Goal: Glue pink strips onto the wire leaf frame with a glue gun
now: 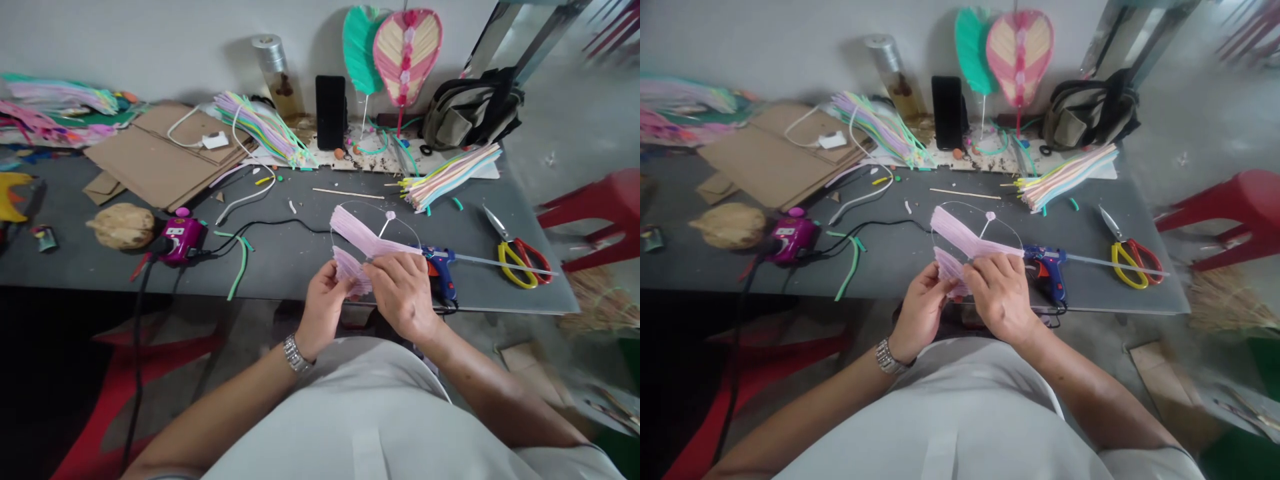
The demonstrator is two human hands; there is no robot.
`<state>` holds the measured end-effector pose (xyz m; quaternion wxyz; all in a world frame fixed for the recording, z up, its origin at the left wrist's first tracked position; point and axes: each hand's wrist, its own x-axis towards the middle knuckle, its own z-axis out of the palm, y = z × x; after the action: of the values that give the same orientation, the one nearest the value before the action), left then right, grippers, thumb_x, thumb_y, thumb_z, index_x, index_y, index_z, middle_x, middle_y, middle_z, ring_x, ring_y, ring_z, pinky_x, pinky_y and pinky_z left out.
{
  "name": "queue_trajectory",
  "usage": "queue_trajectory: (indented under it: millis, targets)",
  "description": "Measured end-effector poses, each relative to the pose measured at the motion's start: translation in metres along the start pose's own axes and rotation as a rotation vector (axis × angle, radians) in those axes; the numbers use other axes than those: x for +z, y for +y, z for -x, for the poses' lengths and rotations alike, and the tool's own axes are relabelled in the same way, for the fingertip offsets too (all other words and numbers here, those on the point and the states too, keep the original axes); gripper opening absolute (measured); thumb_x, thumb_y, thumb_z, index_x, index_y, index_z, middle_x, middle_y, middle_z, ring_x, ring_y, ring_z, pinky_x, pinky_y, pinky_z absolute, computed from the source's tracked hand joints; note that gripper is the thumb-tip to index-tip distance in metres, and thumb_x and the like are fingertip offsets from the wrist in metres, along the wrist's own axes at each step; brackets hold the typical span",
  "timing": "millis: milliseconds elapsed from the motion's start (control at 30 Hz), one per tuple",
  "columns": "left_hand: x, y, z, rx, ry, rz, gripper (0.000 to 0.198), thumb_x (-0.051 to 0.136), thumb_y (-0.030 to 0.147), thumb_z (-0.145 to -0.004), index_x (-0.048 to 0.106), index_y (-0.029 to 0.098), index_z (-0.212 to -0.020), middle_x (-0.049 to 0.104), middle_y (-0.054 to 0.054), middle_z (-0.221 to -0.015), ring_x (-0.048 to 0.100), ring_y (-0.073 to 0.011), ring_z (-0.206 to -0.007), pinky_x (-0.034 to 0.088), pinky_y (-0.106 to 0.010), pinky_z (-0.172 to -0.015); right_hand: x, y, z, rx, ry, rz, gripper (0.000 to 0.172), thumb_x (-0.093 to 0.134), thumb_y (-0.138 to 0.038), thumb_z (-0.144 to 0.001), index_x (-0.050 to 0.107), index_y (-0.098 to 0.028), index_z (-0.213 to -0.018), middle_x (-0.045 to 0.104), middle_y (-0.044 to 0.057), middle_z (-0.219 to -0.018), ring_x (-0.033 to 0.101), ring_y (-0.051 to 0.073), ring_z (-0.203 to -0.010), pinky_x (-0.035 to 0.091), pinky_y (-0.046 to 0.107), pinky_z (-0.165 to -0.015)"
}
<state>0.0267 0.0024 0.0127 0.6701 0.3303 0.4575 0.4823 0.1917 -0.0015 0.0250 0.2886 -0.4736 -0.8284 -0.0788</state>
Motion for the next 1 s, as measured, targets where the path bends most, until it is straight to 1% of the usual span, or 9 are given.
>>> queue_trajectory:
  millis: [167,300,400,500,633,833,1000]
  targets:
    - [0.0019,0.0021,0.0002,-0.07,-0.007,0.074,0.026,0.085,0.033,-0.074,0.069,0.017,-0.088,0.067,0.0,-0.082,0.058,-0.0123,-0.071,0.048,-0.022,-0.063,0.0023,0.001,-0.0012,-0.008,-0.036,0.037,0.015,0.059,-0.019,-0.099,0.071,-0.025,-0.106,0.072,0.004,-0.096,0.054,0.02,-0.088,0.032,0.038,-0.082]
    - [0.0019,0.0038,0.0005,-0.08,0.008,0.122,0.028,0.087,0.033,-0.071,0.07,0.017,-0.087,0.069,0.0,-0.082,0.058,-0.0118,-0.069,0.049,-0.023,-0.065,0.0015,0.0016,-0.0028,-0.049,-0.038,0.039,0.016,0.059,-0.018,-0.099,0.073,-0.024,-0.101,0.07,0.004,-0.093,0.052,0.02,-0.084,0.032,0.038,-0.08]
    - [0.0019,0.0046,-0.0005,-0.083,0.026,0.155,0.031,0.087,0.04,-0.071,0.07,0.017,-0.084,0.067,0.001,-0.076,0.055,-0.0102,-0.064,0.047,-0.022,-0.058,0.0022,-0.0002,-0.0036,-0.076,-0.043,0.007,0.018,0.057,-0.015,-0.099,0.073,-0.023,-0.101,0.069,0.005,-0.091,0.051,0.019,-0.084,0.032,0.037,-0.079]
    - [0.0004,0.0028,-0.0027,-0.105,0.069,0.136,0.038,0.088,0.047,-0.07,0.069,0.016,-0.08,0.062,0.002,-0.068,0.053,-0.0097,-0.058,0.043,-0.021,-0.051,0.0037,-0.0025,-0.0034,-0.095,-0.07,-0.033,0.021,0.054,-0.012,-0.099,0.072,-0.022,-0.101,0.069,0.005,-0.093,0.053,0.02,-0.086,0.033,0.037,-0.08]
    - [-0.0023,-0.0006,-0.0049,-0.117,0.094,0.122,0.042,0.091,0.049,-0.066,0.067,0.015,-0.075,0.061,0.002,-0.065,0.051,-0.0095,-0.056,0.041,-0.021,-0.049,0.0034,-0.003,-0.0034,-0.126,-0.09,-0.059,0.022,0.051,-0.011,-0.1,0.071,-0.02,-0.101,0.07,0.006,-0.096,0.054,0.02,-0.087,0.034,0.037,-0.08]
    - [-0.0016,0.0015,-0.0042,-0.067,0.111,0.116,0.04,0.09,0.048,-0.066,0.066,0.017,-0.075,0.061,0.004,-0.064,0.052,-0.0095,-0.057,0.043,-0.022,-0.054,-0.0006,-0.0021,-0.0046,-0.101,-0.093,-0.036,0.02,0.051,-0.013,-0.102,0.069,-0.019,-0.098,0.069,0.005,-0.093,0.054,0.02,-0.086,0.033,0.037,-0.08]
    - [0.0004,0.0036,-0.0029,-0.091,0.112,0.11,0.038,0.087,0.048,-0.069,0.064,0.017,-0.075,0.061,0.004,-0.063,0.053,-0.0108,-0.056,0.043,-0.023,-0.052,0.0009,-0.0026,-0.003,-0.083,-0.115,-0.008,0.018,0.055,-0.017,-0.1,0.07,-0.022,-0.092,0.066,0.005,-0.091,0.051,0.02,-0.085,0.032,0.037,-0.079]
